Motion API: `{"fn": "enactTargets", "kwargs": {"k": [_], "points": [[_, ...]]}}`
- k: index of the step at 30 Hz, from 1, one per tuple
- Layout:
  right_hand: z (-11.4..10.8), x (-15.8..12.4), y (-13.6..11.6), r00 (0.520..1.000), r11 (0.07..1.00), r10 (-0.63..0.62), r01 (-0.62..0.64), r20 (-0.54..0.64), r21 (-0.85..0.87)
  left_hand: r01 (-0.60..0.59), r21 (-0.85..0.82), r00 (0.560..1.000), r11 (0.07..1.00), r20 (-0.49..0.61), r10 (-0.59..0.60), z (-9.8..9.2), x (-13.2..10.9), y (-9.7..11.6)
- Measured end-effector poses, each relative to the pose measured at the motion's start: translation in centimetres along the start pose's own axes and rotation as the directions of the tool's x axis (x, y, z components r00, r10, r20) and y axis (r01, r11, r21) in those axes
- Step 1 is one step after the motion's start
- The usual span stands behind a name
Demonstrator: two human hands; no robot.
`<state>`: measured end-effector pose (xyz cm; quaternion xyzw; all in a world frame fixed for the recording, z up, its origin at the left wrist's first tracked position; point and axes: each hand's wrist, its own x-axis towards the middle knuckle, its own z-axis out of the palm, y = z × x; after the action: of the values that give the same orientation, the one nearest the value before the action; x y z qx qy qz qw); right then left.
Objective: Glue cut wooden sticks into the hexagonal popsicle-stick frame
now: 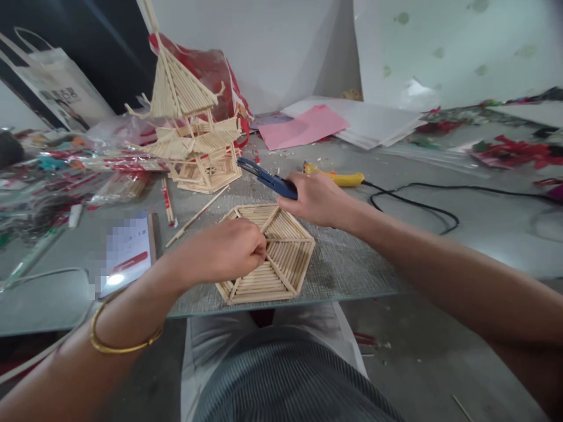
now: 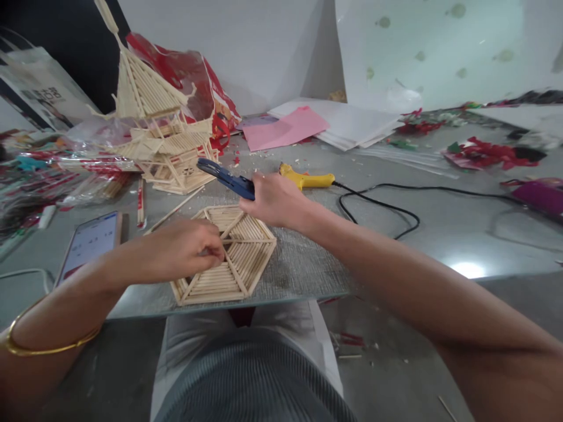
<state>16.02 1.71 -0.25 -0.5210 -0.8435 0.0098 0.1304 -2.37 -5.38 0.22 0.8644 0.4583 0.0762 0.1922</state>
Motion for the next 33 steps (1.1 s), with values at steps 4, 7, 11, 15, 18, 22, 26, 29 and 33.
{"fn": "enactTargets", "kwargs": {"k": [4,7,11,15,18,22,26,29,33], "points": [[0.0,0.1,-0.2,1.000,1.000,-0.009,0.009,0.010,-0.007,-0.079,0.205,0.987,0.976,0.155,0.047,-0.6,0.6,0.3],[0.1,0.3,-0.3,1.000,0.999,-0.012,0.012,0.012,-0.031,-0.091,0.244,0.983,0.966,0.175,0.048,-0.8,0.8,0.6],[0.2,0.9,-0.6,1.000,0.998,-0.006,0.006,-0.001,-0.058,-0.094,0.239,0.980,0.966,0.193,0.048,-0.7,0.9,0.7],[0.1,2.2,-0.9,0.998,0.998,0.035,-0.032,0.050,-0.051,-0.100,0.177,0.983,0.979,0.170,0.070,-0.5,0.9,0.2],[0.3,3.6,-1.0,0.985,0.995,0.097,-0.090,0.141,-0.052,-0.110,0.178,0.984,0.978,0.160,0.081,-0.3,0.9,0.0],[1.1,5.3,-0.8,0.979,0.993,0.097,-0.084,0.179,-0.082,-0.088,0.226,0.988,0.970,0.144,0.056,-0.2,0.8,0.2],[1.8,6.6,-1.1,0.982,0.993,0.053,-0.033,0.182,-0.111,-0.072,0.238,0.993,0.969,0.112,0.046,-0.2,0.6,0.2],[2.1,7.2,-1.7,0.980,0.991,0.053,-0.028,0.192,-0.131,-0.093,0.243,0.991,0.966,0.114,0.067,-0.2,0.5,0.0],[2.1,7.9,-2.2,0.978,0.984,0.116,-0.089,0.176,-0.152,-0.140,0.239,0.987,0.961,0.110,0.116,-0.1,0.5,-0.1]]}}
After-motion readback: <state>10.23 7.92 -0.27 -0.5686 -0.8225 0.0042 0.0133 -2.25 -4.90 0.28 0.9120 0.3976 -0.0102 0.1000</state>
